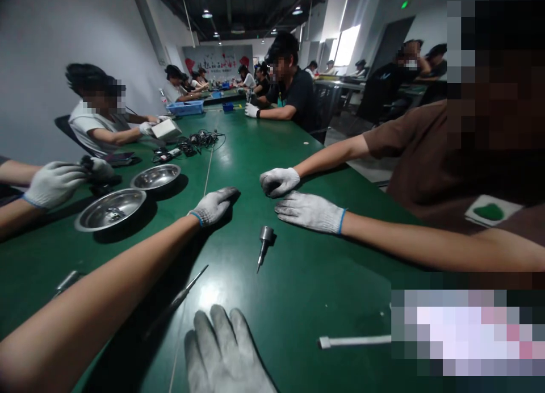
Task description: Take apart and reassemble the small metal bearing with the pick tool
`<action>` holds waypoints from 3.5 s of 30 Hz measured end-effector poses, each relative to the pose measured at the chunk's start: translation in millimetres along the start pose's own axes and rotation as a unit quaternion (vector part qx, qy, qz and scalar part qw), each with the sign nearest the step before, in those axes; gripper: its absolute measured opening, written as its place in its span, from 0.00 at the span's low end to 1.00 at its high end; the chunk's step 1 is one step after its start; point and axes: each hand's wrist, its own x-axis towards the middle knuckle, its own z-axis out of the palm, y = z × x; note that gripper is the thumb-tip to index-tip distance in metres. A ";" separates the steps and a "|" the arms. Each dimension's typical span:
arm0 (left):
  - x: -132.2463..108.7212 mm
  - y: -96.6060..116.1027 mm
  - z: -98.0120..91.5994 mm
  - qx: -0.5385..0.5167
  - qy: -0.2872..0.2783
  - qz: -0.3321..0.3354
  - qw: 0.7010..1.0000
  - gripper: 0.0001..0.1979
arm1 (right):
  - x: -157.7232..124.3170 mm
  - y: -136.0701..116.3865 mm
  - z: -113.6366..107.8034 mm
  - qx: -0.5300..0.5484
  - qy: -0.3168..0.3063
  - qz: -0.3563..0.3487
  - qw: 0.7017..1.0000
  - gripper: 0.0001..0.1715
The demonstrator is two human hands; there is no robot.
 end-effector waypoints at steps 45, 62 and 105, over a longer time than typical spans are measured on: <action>-186.4 89.9 -43.9 -0.132 0.104 -0.076 0.983 0.17 | 21.3 56.9 -20.3 0.254 0.333 0.337 0.843 0.21; -141.4 79.3 -63.2 -0.137 0.004 -0.006 0.990 0.15 | 38.3 71.4 -18.4 0.122 0.334 0.284 0.891 0.26; -209.4 125.0 -16.0 -0.086 0.122 -0.114 0.982 0.08 | 23.8 66.1 -24.4 0.341 0.381 0.247 0.823 0.18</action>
